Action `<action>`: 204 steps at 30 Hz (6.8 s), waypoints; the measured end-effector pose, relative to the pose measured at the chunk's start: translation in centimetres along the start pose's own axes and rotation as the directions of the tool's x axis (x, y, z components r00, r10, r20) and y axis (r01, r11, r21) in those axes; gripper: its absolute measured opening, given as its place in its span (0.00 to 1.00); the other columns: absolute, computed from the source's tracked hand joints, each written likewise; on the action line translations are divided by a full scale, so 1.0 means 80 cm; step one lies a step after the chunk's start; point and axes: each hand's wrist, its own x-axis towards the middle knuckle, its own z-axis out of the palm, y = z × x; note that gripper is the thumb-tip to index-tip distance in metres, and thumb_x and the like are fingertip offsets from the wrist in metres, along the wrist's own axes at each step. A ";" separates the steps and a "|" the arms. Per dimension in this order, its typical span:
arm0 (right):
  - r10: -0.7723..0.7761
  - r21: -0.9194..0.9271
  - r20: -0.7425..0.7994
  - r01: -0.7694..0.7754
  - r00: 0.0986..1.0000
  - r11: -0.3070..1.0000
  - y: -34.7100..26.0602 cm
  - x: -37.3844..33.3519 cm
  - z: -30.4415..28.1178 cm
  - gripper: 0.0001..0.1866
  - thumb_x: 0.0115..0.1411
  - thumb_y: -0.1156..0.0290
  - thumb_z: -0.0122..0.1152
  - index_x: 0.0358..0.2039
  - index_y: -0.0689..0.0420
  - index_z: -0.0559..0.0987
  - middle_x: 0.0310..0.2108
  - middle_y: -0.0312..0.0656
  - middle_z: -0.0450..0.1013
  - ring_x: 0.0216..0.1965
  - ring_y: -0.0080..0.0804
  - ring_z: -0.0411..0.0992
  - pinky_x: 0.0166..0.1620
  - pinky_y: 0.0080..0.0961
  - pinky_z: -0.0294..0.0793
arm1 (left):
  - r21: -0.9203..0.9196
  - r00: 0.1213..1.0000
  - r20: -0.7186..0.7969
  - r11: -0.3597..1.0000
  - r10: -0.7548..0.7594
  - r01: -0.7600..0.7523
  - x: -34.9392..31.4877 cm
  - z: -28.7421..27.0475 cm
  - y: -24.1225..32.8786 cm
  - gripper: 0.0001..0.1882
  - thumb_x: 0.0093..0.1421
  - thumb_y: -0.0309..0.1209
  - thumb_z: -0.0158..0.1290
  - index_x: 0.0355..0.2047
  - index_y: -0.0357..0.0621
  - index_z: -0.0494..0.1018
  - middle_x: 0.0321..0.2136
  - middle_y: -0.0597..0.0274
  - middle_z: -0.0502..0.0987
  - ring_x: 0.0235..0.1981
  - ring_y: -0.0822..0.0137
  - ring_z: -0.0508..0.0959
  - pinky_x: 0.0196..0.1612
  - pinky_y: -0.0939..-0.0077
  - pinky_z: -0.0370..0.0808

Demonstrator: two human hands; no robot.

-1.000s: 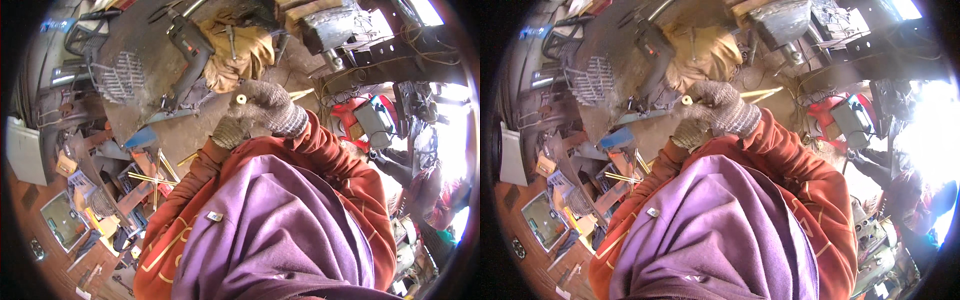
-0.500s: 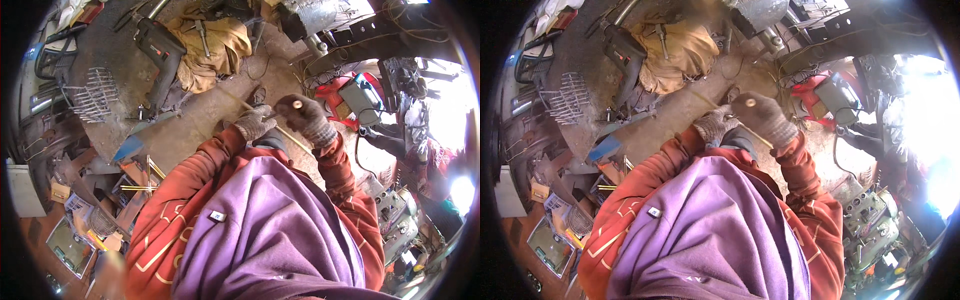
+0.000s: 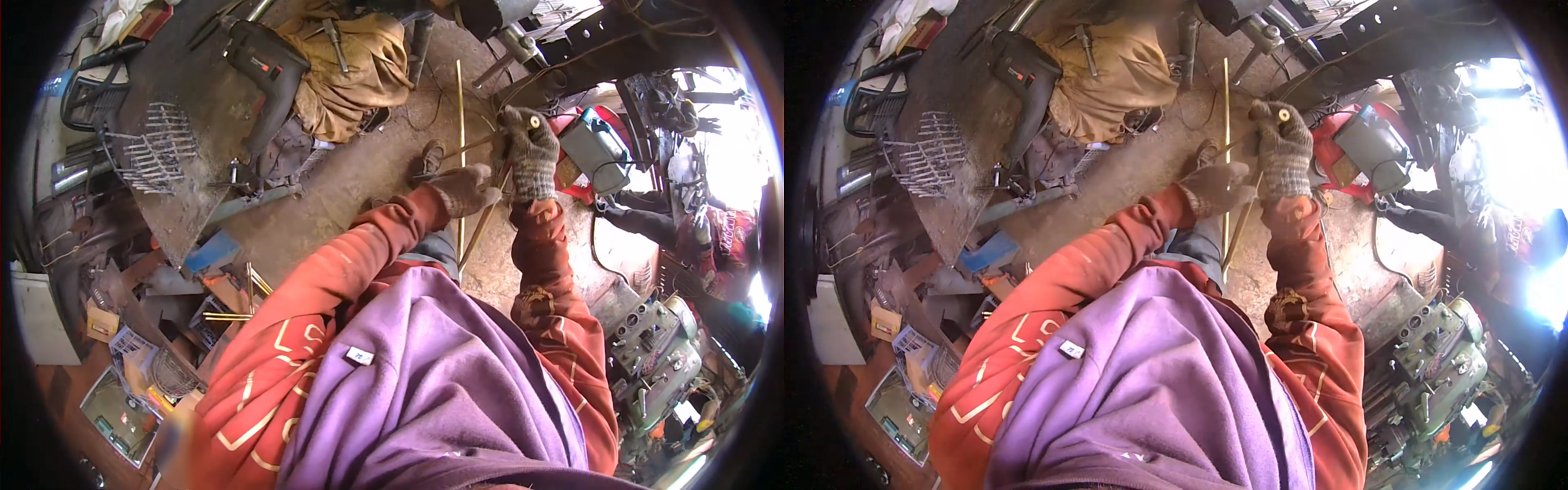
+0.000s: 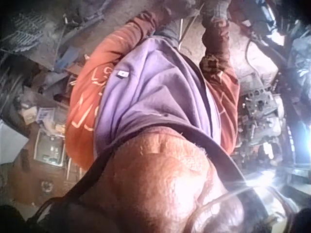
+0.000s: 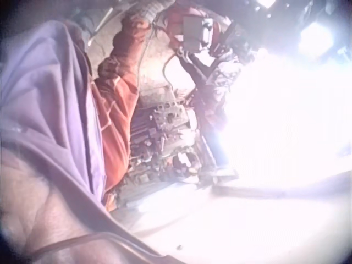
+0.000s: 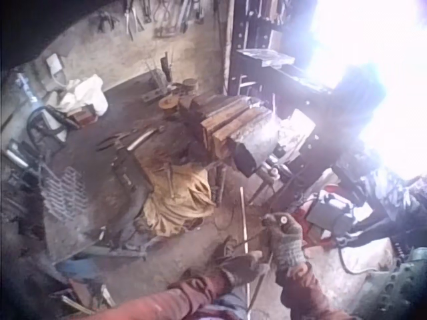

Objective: The person threads a hole in a metal block using a tap handle, drills into a brass rod with a handheld drill, and measures the rod with a caliper.

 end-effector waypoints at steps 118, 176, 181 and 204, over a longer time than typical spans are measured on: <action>0.246 0.172 0.396 -0.335 0.885 0.926 -0.063 -0.031 0.097 0.29 0.73 0.57 0.61 0.66 0.64 0.71 0.58 0.53 0.78 0.56 0.37 0.79 0.58 0.34 0.78 | -0.014 0.851 -0.485 0.971 0.203 -0.239 0.028 -0.292 -0.046 0.11 0.71 0.36 0.59 0.49 0.47 0.81 0.34 0.60 0.83 0.32 0.60 0.82 0.36 0.62 0.77; -0.227 -0.718 0.197 0.298 0.954 0.628 -0.213 0.323 -0.002 0.36 0.64 0.36 0.63 0.58 0.54 0.82 0.48 0.51 0.83 0.51 0.45 0.82 0.57 0.37 0.77 | 0.025 0.229 -0.962 0.790 -0.147 0.612 -0.057 -0.411 0.086 0.20 0.65 0.37 0.65 0.52 0.37 0.80 0.43 0.44 0.84 0.44 0.51 0.84 0.49 0.63 0.79; -0.066 -0.905 0.263 0.270 0.963 0.330 -0.213 0.331 0.008 0.40 0.60 0.27 0.60 0.59 0.46 0.82 0.49 0.47 0.83 0.52 0.50 0.81 0.56 0.43 0.76 | 0.024 0.172 -0.981 0.830 -0.087 0.557 -0.072 -0.403 0.072 0.18 0.64 0.40 0.65 0.47 0.40 0.82 0.42 0.44 0.83 0.48 0.44 0.82 0.52 0.56 0.78; -0.677 -0.310 0.408 0.790 0.613 0.529 -0.300 0.057 0.099 0.17 0.58 0.81 0.70 0.48 0.63 0.83 0.48 0.51 0.83 0.50 0.45 0.81 0.57 0.38 0.78 | 0.365 0.574 -0.816 0.836 0.075 0.410 -0.068 -0.446 0.057 0.16 0.62 0.35 0.65 0.46 0.39 0.83 0.41 0.46 0.83 0.43 0.45 0.83 0.50 0.56 0.78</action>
